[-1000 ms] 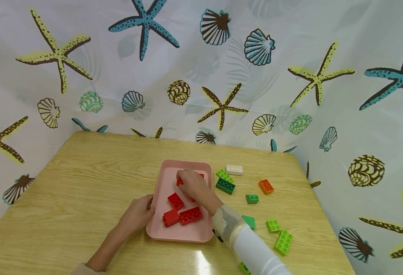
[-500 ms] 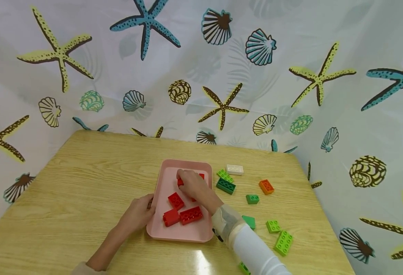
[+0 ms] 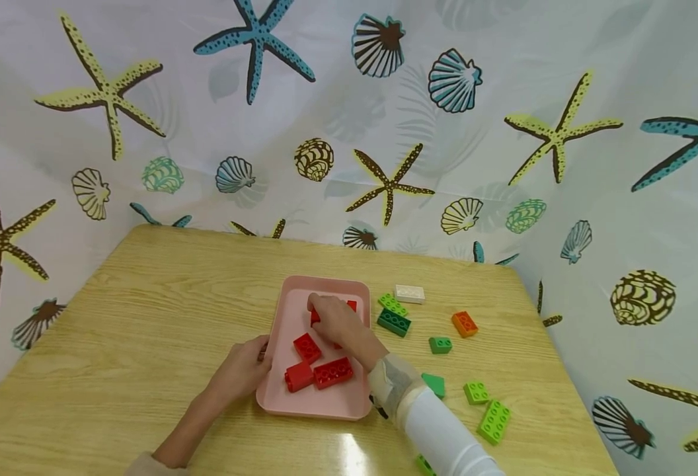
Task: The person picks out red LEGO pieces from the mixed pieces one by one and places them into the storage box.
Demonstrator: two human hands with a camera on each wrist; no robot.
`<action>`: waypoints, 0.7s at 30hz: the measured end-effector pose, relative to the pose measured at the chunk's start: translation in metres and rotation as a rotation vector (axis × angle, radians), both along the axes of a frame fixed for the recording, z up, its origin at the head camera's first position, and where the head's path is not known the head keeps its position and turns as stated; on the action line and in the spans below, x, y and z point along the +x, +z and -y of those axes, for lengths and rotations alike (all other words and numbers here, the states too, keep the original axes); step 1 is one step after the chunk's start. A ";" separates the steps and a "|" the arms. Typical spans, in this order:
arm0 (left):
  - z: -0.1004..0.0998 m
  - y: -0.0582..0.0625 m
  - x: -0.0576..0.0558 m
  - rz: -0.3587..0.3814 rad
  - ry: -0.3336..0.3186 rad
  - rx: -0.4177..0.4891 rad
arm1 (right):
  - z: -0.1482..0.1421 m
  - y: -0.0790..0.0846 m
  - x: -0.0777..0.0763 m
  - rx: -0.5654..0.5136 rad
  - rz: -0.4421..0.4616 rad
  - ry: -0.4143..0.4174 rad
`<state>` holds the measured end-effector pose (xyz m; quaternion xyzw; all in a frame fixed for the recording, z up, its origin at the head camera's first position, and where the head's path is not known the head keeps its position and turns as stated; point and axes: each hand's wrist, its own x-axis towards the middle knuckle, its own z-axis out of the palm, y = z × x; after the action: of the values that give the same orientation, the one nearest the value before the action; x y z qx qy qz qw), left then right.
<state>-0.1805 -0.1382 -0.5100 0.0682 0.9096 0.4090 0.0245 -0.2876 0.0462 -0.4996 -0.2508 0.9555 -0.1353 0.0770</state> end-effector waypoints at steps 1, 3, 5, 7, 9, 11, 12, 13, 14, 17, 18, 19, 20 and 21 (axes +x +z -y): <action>-0.001 0.000 0.000 -0.001 -0.005 0.002 | -0.001 0.000 0.000 0.000 0.007 -0.005; -0.001 -0.001 -0.001 0.003 -0.008 0.003 | -0.002 0.000 0.000 -0.003 0.025 -0.016; -0.002 -0.002 -0.002 0.012 -0.008 0.006 | -0.003 0.001 0.001 -0.003 0.036 -0.015; -0.001 -0.002 -0.002 0.016 -0.005 0.004 | -0.004 0.002 0.001 -0.001 0.036 -0.001; 0.000 -0.003 -0.004 0.030 -0.001 0.004 | -0.005 0.004 0.002 0.002 0.029 0.021; 0.001 -0.003 -0.004 0.039 -0.004 0.003 | -0.007 0.007 0.002 0.002 0.011 0.049; 0.001 -0.004 -0.004 0.044 -0.003 0.004 | -0.008 0.008 0.003 0.001 0.001 0.060; 0.002 -0.004 -0.004 0.047 -0.004 0.004 | -0.009 0.009 0.003 0.002 -0.012 0.071; 0.002 -0.004 -0.004 0.054 -0.004 0.008 | -0.010 0.010 0.004 0.005 -0.025 0.080; 0.003 -0.005 -0.004 0.061 -0.005 0.010 | -0.014 0.013 0.004 0.031 -0.068 0.104; 0.004 -0.006 -0.004 0.063 -0.006 0.011 | -0.016 0.014 0.004 0.043 -0.081 0.112; 0.004 -0.006 -0.004 0.064 -0.006 0.011 | -0.017 0.015 0.004 0.057 -0.091 0.117; 0.005 -0.006 -0.004 0.067 -0.006 0.011 | -0.019 0.016 0.004 0.066 -0.097 0.123; 0.005 -0.007 -0.004 0.066 -0.007 0.009 | -0.020 0.017 0.005 0.071 -0.103 0.131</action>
<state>-0.1843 -0.1435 -0.5166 0.0578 0.9062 0.4150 0.0558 -0.2828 0.0662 -0.4830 -0.3163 0.9440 -0.0830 0.0451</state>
